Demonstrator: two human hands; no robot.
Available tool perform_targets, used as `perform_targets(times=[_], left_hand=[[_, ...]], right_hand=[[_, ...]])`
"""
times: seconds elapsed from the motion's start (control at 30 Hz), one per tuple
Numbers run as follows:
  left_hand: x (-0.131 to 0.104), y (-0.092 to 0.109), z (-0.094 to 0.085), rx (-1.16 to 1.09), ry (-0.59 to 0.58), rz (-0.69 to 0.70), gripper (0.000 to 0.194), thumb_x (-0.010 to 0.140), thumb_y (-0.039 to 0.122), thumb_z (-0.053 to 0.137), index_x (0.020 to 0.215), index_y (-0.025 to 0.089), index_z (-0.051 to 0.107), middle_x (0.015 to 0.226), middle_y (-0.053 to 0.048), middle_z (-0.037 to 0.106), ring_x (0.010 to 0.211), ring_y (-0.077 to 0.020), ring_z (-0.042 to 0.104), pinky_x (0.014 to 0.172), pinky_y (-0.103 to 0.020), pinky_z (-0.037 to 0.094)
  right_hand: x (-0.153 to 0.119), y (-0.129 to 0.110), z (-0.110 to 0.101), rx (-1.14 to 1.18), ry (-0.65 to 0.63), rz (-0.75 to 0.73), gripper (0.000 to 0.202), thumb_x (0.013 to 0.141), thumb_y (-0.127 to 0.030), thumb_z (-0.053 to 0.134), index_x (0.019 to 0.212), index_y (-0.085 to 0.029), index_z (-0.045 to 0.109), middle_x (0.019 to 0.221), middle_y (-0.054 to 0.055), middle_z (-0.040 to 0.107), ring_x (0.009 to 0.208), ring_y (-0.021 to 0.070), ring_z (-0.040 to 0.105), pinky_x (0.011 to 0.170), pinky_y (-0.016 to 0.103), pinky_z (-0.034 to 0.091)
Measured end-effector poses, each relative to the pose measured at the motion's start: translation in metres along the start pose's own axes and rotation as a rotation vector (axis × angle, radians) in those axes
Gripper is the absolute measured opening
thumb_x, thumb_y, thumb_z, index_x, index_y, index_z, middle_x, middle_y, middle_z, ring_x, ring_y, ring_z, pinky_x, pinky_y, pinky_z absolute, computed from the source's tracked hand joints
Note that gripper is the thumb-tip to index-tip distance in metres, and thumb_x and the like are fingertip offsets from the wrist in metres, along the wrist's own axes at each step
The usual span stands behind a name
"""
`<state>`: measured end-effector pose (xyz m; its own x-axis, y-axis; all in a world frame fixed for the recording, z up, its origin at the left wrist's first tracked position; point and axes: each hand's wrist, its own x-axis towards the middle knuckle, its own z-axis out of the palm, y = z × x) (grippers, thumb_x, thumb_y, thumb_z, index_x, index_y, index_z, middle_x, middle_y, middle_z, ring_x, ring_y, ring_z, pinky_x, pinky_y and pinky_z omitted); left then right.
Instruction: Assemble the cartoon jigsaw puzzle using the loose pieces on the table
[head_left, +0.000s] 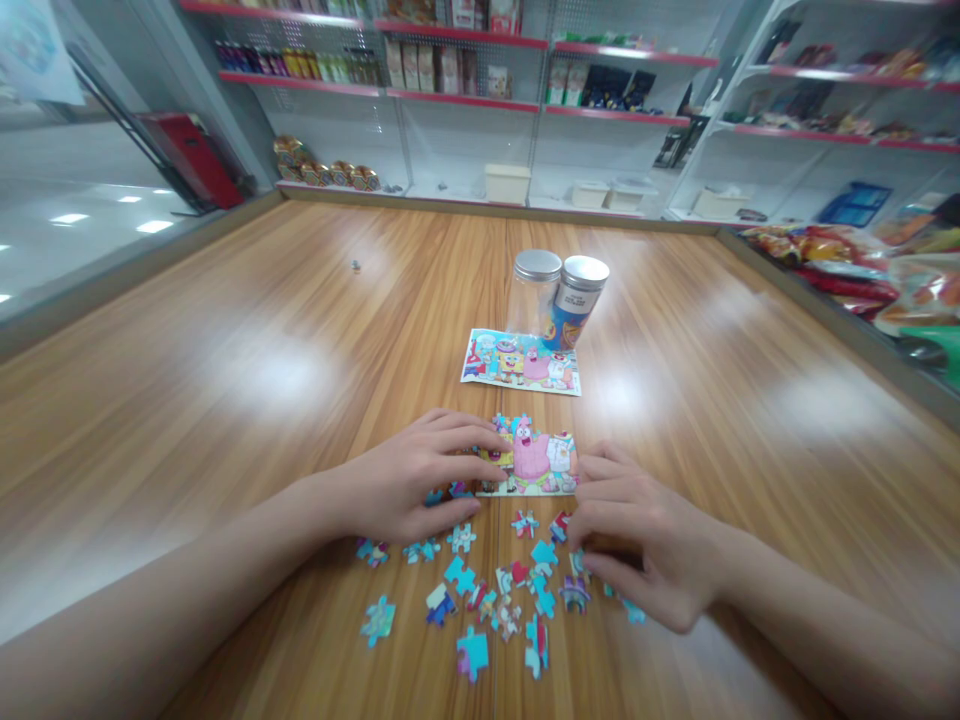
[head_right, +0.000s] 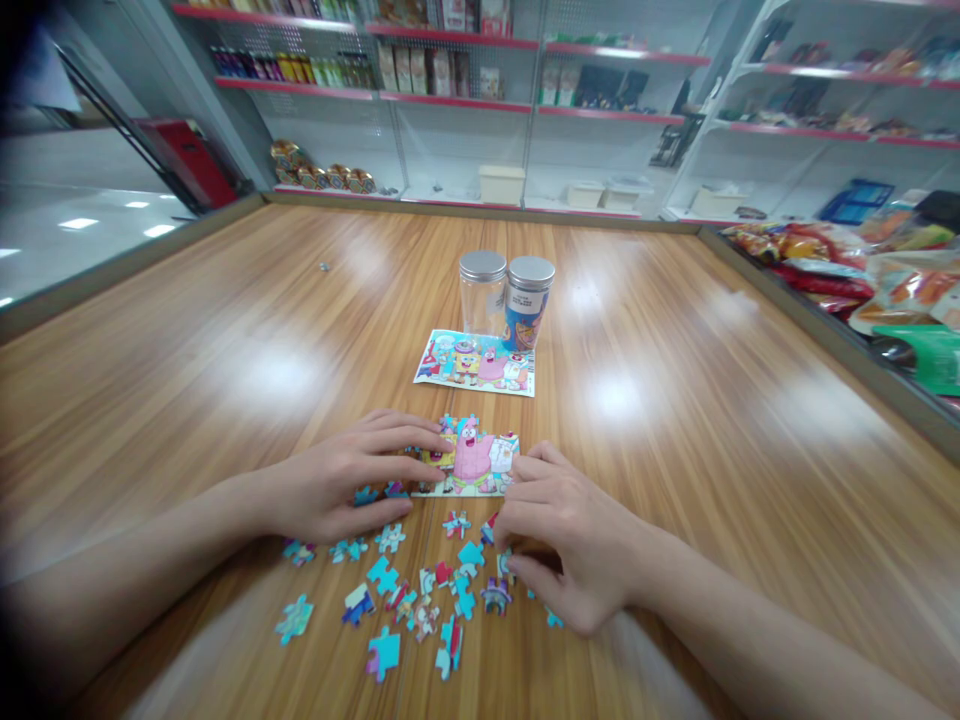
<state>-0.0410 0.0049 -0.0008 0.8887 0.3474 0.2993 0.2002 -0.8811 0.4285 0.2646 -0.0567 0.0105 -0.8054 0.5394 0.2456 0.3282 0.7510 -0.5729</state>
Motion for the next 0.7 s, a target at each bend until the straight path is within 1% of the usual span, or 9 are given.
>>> perform_targets(times=[0.1,0.23,0.33,0.43,0.5,0.6,0.7], left_hand=[[-0.0005,-0.0002,-0.0003,0.004,-0.005,-0.003,0.037,0.091,0.023,0.065,0.128,0.024,0.064,0.139,-0.011,0.061,0.132,-0.0299,0.054,0.111,-0.051,0.046],[-0.0009,-0.0002,-0.0001,0.007,-0.011,-0.010,0.037,0.092,0.023,0.064,0.129,0.024,0.064,0.141,-0.011,0.060,0.134,-0.0302,0.053,0.112,-0.051,0.045],[-0.0006,-0.0003,0.0000,0.007,-0.017,-0.010,0.036,0.092,0.023,0.064,0.128,0.024,0.064,0.141,-0.011,0.060,0.134,-0.0300,0.053,0.111,-0.051,0.045],[-0.0010,-0.0002,-0.0003,0.008,-0.033,-0.014,0.038,0.092,0.024,0.063,0.130,0.024,0.063,0.142,-0.011,0.059,0.135,-0.0302,0.052,0.112,-0.052,0.045],[-0.0019,0.0001,-0.0005,0.000,-0.033,-0.031,0.045,0.093,0.026,0.063,0.137,0.024,0.058,0.146,-0.012,0.056,0.135,-0.0303,0.051,0.113,-0.052,0.045],[-0.0040,0.0007,-0.0003,-0.039,0.004,-0.084,0.059,0.093,0.027,0.064,0.148,0.022,0.045,0.151,-0.014,0.049,0.138,-0.0295,0.050,0.114,-0.050,0.045],[-0.0049,0.0008,0.0006,-0.076,0.051,-0.115,0.065,0.093,0.026,0.063,0.152,0.019,0.038,0.152,-0.015,0.047,0.140,-0.0283,0.047,0.116,-0.048,0.045]], right_hand=[[-0.0006,0.0005,-0.0001,-0.005,0.001,-0.013,0.015,0.074,-0.014,0.057,0.088,-0.019,0.061,0.078,0.003,0.064,0.080,0.0213,0.053,0.077,0.039,0.030],[-0.0022,-0.0003,0.0014,0.031,-0.071,-0.064,0.016,0.079,-0.019,0.058,0.094,-0.020,0.064,0.080,0.003,0.064,0.081,0.0213,0.055,0.081,0.041,0.031],[-0.0008,-0.0039,0.0026,0.059,-0.118,-0.107,0.023,0.080,-0.016,0.058,0.101,-0.022,0.064,0.086,0.002,0.069,0.091,0.0228,0.057,0.086,0.043,0.031],[0.0015,-0.0070,0.0025,0.065,-0.140,-0.111,0.027,0.080,-0.013,0.059,0.105,-0.022,0.063,0.093,0.002,0.072,0.100,0.0239,0.057,0.090,0.044,0.030],[0.0020,-0.0075,0.0020,0.061,-0.152,-0.096,0.025,0.081,-0.014,0.059,0.104,-0.022,0.063,0.091,0.002,0.072,0.098,0.0237,0.057,0.089,0.044,0.030],[0.0011,-0.0063,0.0021,0.056,-0.155,-0.075,0.020,0.082,-0.017,0.058,0.101,-0.022,0.063,0.086,0.002,0.069,0.092,0.0235,0.056,0.087,0.043,0.030],[-0.0007,-0.0050,0.0031,0.061,-0.151,-0.056,0.017,0.080,-0.019,0.059,0.097,-0.021,0.062,0.082,0.002,0.067,0.089,0.0235,0.054,0.086,0.043,0.030]])
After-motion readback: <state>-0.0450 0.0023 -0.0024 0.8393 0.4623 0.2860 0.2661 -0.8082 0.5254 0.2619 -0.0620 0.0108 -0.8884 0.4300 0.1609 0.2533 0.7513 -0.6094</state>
